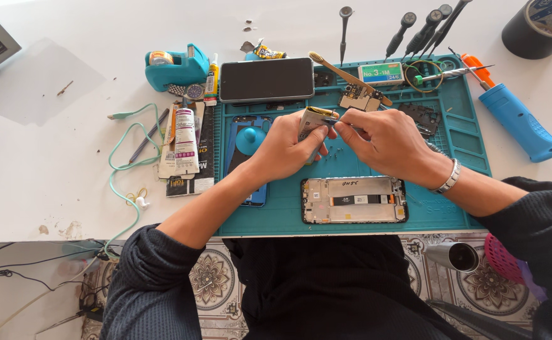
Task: The person works at a repair bench on a disassembled smartphone, using a screwdriver to remove components from the phone body. They then peel the adhesive from a battery pack and press a blue suction tool against the battery, working it to lift it out of the phone frame.
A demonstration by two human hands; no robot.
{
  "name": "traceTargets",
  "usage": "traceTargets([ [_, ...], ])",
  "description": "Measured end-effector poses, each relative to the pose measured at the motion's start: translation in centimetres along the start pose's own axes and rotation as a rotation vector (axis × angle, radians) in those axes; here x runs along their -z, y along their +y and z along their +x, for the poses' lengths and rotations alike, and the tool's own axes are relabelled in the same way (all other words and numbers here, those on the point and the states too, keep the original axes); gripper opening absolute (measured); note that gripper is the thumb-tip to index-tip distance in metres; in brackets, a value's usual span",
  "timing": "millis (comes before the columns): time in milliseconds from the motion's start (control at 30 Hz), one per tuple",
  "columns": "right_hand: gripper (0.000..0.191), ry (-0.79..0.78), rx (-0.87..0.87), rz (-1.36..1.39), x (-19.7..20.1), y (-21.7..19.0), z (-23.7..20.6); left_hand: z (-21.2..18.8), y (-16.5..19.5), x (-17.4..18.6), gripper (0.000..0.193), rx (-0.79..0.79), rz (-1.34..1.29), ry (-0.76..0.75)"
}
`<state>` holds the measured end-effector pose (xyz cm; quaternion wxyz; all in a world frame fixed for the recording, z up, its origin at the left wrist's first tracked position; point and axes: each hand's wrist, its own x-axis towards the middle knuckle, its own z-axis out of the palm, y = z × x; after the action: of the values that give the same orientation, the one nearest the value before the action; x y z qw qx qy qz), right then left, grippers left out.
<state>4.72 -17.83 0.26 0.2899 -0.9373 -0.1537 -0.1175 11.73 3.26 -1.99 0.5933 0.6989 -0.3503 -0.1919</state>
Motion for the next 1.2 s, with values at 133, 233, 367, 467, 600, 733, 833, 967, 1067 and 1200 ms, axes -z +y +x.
traceTargets([
  [133, 0.024, -0.014, -0.018, -0.008, 0.08, -0.08, 0.09, 0.02, -0.03, 0.04, 0.018, 0.006, -0.019, 0.006],
  [233, 0.023, 0.005, -0.014, -0.013, 0.11, -0.16, 0.07, 0.11, -0.10, -0.04, 0.018, 0.017, -0.044, -0.005],
  [367, 0.023, 0.012, 0.015, 0.011, 0.13, -0.12, 0.16, 0.00, -0.21, 0.02, 0.019, -0.002, -0.022, -0.009],
  [467, 0.024, 0.002, -0.003, 0.001, 0.06, -0.07, 0.20, -0.03, -0.24, 0.07, 0.020, 0.002, -0.027, -0.010],
  [600, 0.025, -0.018, -0.051, -0.020, -0.02, 0.00, 0.10, 0.09, -0.20, -0.04, 0.020, -0.013, -0.026, -0.015],
  [733, 0.024, 0.001, 0.003, 0.015, 0.02, 0.16, 0.15, -0.02, -0.11, 0.01, 0.021, 0.002, -0.027, -0.016],
  [833, 0.024, -0.002, -0.013, 0.002, -0.10, 0.18, 0.16, -0.09, -0.05, -0.03, 0.021, -0.003, -0.029, -0.012],
  [967, 0.024, 0.015, 0.021, 0.007, -0.11, 0.18, 0.11, -0.14, -0.04, -0.05, 0.022, -0.016, 0.008, -0.006],
  [1067, 0.024, -0.024, -0.023, 0.000, 0.01, 0.19, 0.23, -0.19, 0.04, -0.02, 0.023, -0.019, -0.002, -0.006],
  [1200, 0.024, -0.009, -0.012, -0.004, 0.06, 0.08, 0.27, -0.20, 0.21, -0.04, 0.023, -0.019, -0.001, -0.002],
])
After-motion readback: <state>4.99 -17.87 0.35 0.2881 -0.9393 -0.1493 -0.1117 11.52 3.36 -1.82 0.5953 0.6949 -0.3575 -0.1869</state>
